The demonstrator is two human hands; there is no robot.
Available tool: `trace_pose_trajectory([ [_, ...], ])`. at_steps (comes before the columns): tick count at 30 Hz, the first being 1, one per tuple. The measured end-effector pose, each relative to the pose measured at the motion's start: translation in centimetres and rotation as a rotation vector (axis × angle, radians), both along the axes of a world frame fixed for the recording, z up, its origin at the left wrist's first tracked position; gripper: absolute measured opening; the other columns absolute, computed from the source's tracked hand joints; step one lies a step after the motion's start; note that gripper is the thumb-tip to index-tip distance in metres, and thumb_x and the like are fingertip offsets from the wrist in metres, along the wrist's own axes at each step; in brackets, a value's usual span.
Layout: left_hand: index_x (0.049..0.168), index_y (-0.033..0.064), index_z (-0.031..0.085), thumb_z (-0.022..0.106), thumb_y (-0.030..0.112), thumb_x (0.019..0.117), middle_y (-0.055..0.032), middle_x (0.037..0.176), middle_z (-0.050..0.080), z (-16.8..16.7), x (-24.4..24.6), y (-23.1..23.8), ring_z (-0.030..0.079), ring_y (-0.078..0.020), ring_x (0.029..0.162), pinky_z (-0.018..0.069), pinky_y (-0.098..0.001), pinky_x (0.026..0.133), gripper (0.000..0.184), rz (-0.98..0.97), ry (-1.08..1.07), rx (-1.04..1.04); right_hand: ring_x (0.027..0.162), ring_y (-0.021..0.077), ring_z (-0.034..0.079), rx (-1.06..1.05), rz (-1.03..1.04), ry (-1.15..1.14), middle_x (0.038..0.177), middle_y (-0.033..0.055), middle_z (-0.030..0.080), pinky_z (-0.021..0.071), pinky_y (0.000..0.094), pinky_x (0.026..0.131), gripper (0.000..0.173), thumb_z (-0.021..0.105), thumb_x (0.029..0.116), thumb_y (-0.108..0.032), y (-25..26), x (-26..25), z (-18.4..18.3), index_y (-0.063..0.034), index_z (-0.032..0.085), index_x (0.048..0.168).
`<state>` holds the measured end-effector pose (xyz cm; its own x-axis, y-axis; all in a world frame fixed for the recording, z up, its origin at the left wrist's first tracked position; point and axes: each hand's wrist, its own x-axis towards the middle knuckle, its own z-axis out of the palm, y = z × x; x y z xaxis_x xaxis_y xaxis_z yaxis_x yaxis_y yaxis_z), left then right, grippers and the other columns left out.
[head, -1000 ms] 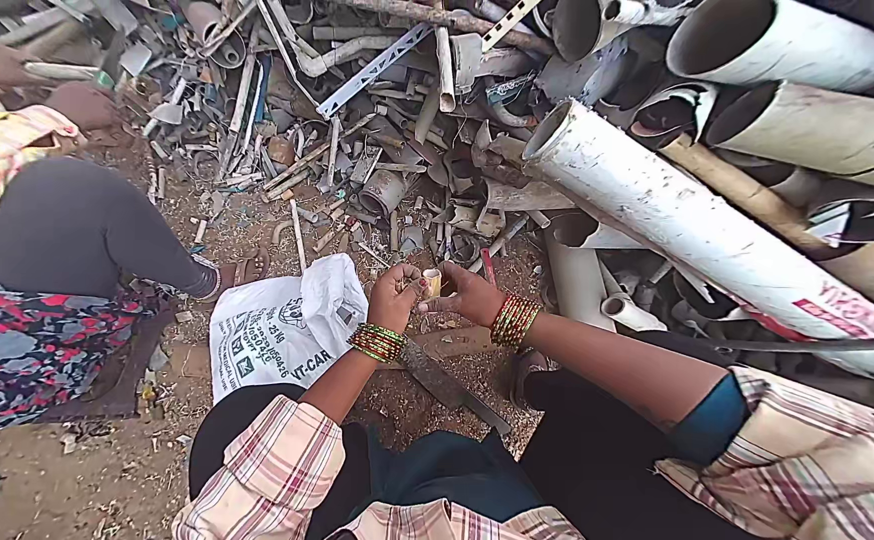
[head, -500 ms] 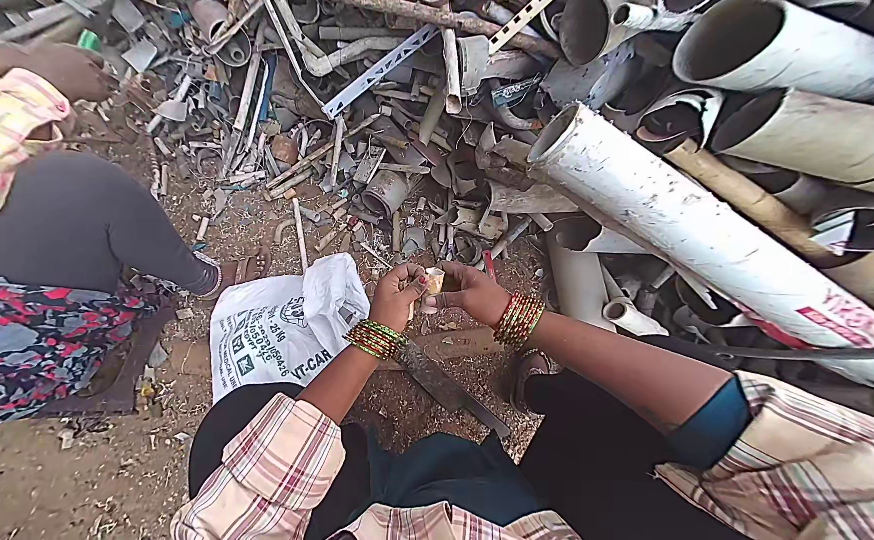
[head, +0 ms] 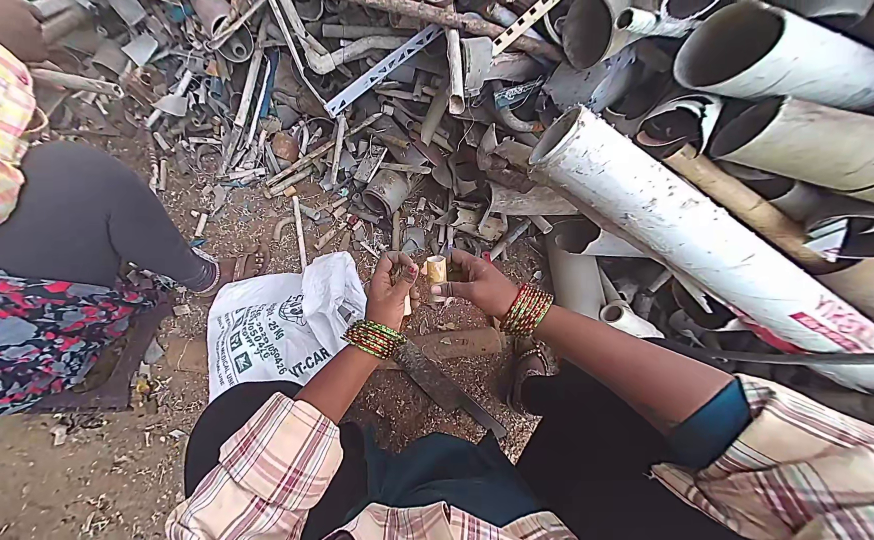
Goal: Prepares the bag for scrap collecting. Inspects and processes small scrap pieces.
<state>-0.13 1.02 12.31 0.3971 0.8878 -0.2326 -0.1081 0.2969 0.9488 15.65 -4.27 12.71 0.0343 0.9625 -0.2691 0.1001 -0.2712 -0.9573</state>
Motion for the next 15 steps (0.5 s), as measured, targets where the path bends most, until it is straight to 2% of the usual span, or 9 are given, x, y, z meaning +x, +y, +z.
trace_pose_trajectory([
  [2,0.115,0.0053,0.051,0.051,-0.002,0.1020,-0.0013,0.088,0.052,0.0,-0.1,0.3,0.049,-0.0030,0.057,0.0457,-0.0160,0.052,0.015,0.001,0.065,0.002,0.081,0.0081,0.061,-0.003,-0.017,-0.074,0.101,0.0091,0.062,0.0528,0.0253,0.076,0.034,0.071,0.0908,0.002,0.2,0.1,0.0,0.0038,0.055,0.120],
  [4,0.118,0.0030,0.053,0.058,-0.004,0.0985,-0.0037,0.096,0.056,-0.2,-0.3,0.6,0.052,-0.0032,0.059,0.0462,-0.0162,0.052,0.021,-0.036,0.119,0.012,0.081,0.0101,0.061,0.000,-0.006,-0.122,0.100,0.0103,0.062,0.0529,0.0274,0.075,0.036,0.074,0.0894,0.000,0.3,0.1,-0.1,0.0039,0.054,0.119],
  [7,0.114,0.0020,0.058,0.065,-0.002,0.0949,-0.0048,0.096,0.059,-0.7,-0.4,1.0,0.054,-0.0042,0.061,0.0474,-0.0176,0.052,0.021,-0.101,0.169,0.048,0.083,0.0134,0.063,0.018,0.030,-0.169,0.099,0.0121,0.062,0.0554,0.0299,0.077,0.039,0.078,0.0865,-0.001,0.3,-0.3,-0.5,0.0047,0.055,0.118],
  [11,0.103,0.0021,0.058,0.058,0.001,0.1008,-0.0021,0.089,0.059,-1.1,-0.5,0.6,0.057,-0.0037,0.064,0.0514,-0.0191,0.058,0.003,-0.120,0.167,0.036,0.086,0.0158,0.067,0.000,0.044,-0.195,0.102,0.0154,0.065,0.0569,0.0318,0.080,0.043,0.080,0.0851,-0.001,-0.4,-1.3,-1.2,0.0056,0.054,0.119],
  [15,0.101,0.0016,0.057,0.057,0.003,0.1017,-0.0022,0.083,0.057,-0.6,-0.4,0.8,0.055,-0.0052,0.061,0.0502,-0.0200,0.058,0.002,-0.103,0.195,-0.051,0.086,0.0115,0.067,-0.018,0.053,-0.146,0.099,0.0116,0.066,0.0564,0.0276,0.079,0.041,0.078,0.0861,0.002,-0.3,-1.4,-1.0,0.0052,0.055,0.120],
])
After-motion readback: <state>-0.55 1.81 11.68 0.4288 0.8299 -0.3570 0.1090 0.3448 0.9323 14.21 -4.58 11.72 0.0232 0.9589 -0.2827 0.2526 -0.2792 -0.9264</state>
